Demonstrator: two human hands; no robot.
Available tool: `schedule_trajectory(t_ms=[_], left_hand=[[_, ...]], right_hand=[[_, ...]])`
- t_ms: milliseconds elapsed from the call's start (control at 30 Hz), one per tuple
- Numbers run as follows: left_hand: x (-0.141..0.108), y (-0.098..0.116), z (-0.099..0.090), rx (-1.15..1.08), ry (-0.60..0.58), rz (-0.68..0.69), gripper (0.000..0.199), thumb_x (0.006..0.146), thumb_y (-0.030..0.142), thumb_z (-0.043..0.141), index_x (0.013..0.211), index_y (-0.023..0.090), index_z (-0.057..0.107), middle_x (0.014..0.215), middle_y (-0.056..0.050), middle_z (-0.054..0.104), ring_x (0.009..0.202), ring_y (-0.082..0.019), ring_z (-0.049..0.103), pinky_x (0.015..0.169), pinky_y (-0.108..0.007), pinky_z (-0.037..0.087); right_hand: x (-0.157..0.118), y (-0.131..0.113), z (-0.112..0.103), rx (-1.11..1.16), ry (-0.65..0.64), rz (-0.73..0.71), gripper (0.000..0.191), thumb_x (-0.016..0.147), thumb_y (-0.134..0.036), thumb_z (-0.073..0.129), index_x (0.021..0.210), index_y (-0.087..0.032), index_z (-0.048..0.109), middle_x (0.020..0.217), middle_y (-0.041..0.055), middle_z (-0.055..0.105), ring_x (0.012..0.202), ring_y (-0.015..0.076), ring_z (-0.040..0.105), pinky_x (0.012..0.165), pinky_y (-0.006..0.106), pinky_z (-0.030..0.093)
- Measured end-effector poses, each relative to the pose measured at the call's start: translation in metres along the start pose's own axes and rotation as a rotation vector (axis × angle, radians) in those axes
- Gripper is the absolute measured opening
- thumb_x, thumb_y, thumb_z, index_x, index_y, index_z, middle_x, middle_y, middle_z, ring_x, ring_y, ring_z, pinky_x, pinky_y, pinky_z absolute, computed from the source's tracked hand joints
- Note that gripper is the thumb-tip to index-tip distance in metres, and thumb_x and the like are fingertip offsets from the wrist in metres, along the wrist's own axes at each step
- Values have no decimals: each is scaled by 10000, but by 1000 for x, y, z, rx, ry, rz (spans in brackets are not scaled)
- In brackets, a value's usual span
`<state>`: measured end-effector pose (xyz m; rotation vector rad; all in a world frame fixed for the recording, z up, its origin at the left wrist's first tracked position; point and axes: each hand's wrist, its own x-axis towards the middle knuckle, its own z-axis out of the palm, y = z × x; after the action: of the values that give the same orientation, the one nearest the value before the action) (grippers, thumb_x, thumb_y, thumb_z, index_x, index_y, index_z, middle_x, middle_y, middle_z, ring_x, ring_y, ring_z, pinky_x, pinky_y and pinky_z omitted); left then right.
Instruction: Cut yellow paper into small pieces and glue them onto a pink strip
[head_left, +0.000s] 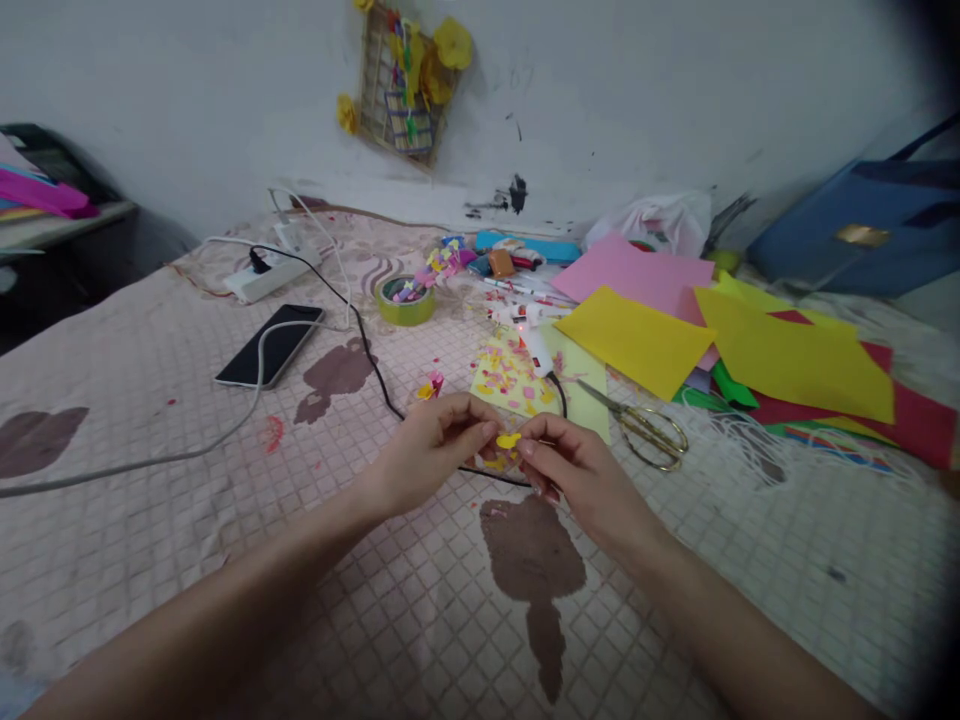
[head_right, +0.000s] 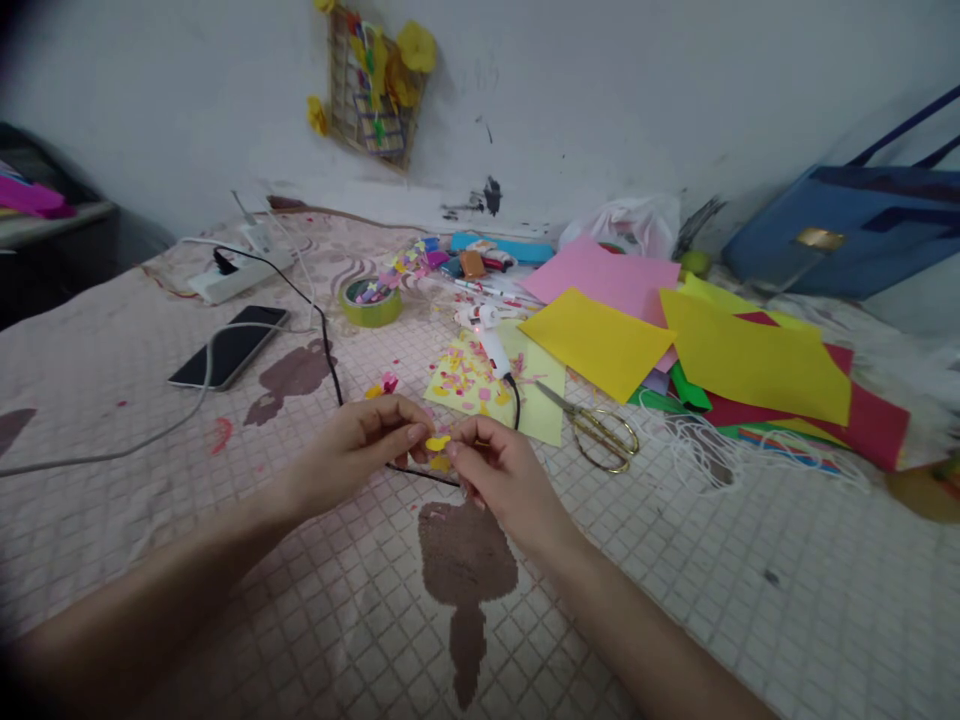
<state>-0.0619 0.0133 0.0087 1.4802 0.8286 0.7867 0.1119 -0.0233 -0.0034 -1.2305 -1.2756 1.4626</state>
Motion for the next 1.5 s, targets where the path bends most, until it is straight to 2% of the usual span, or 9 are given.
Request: schedule_trajectory(t_ms=[233, 500, 1067, 1300, 1500], left_hand=[[0, 3, -3, -121, -52, -155, 182, 781, 287, 595, 812, 109, 580, 657, -10, 607, 576, -68, 537, 564, -189, 424], [0, 1, -5, -232, -105, -223, 203, 764, 321, 623, 809, 128, 579, 729, -24, 649, 613, -78, 576, 577, -199, 439], [0, 3, -7, -288, -132, -240, 193, 762, 306, 636, 794, 119, 597, 733, -28, 673, 596, -64, 589, 567, -181, 452], [0, 5, -6, -311, -169, -252, 185, 753, 285, 648, 788, 113, 590, 732, -32, 672, 625, -84, 619, 559, -185, 473], [-1, 5, -5, -273, -158, -242, 192, 758, 293, 638, 786, 110, 582, 738, -39, 668, 623, -89, 617, 559, -193, 478]], right_hand=[[-4, -6, 1, -358, 60, -309, 81, 843, -210, 505, 805, -175, 567, 710, -3, 542, 634, 117, 474, 565, 235, 367], [-5, -6, -1, -462, 69, -430, 91, 859, -192, 497, 826, -193, 581, 746, 5, 538, 661, 131, 488, 576, 253, 365], [-6, -9, 0, -456, 55, -412, 105, 862, -227, 492, 817, -217, 587, 742, 13, 546, 672, 152, 498, 602, 270, 374], [-5, -7, 1, -330, 31, -333, 105, 867, -254, 500, 830, -202, 583, 752, 16, 565, 683, 144, 510, 612, 258, 395], [-7, -8, 4, -194, 14, -182, 178, 864, -356, 498, 821, -199, 570, 667, -4, 529, 541, 108, 445, 461, 222, 333]])
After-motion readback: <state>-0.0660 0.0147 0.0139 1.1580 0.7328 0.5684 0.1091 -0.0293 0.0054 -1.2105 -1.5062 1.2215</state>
